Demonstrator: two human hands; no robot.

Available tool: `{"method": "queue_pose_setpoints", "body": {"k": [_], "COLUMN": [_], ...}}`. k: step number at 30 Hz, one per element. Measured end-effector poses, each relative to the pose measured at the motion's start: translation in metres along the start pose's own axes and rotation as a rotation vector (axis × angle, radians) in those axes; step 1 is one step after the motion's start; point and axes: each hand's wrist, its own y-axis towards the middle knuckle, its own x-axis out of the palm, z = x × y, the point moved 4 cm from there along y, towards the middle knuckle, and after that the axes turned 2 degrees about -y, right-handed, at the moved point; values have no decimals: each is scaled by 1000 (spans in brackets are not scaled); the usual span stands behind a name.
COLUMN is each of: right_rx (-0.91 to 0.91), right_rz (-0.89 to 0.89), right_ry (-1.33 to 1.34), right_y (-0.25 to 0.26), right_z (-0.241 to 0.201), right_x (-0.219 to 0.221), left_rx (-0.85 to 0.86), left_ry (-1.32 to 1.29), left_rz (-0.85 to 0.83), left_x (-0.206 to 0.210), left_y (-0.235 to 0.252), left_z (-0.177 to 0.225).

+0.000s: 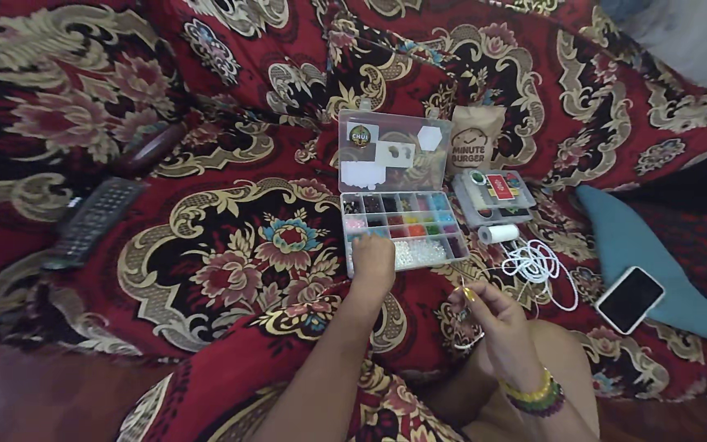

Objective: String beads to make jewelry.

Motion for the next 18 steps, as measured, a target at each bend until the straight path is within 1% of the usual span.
{"method": "queue_pose_setpoints", "body": {"k": [9,11,13,14,15,17,18], "right_rx": [14,18,19,18,15,1,-4], "right_rz": [-2,4,13,19,23,27,26], "right_ry": [45,40,41,47,56,61,57], "right_y": [-1,-1,-1,-2,-2,-2,-2], "right_z": [0,0,0,0,0,1,2], "right_x": [1,1,1,0,0,0,0], "left_rx": [1,1,82,150,219,337,384], "left_ry": [10,-61,-297,-471,-666,-1101,-1273], "left_rz": [-26,-8,56,64,30,-139,-245], "left_x": [2,-3,-7,-6,-3,3,6], "left_y": [3,1,-1,-1,-1,-6,-8], "left_z": [-1,-3,-6,-7,-5,4,9]}}
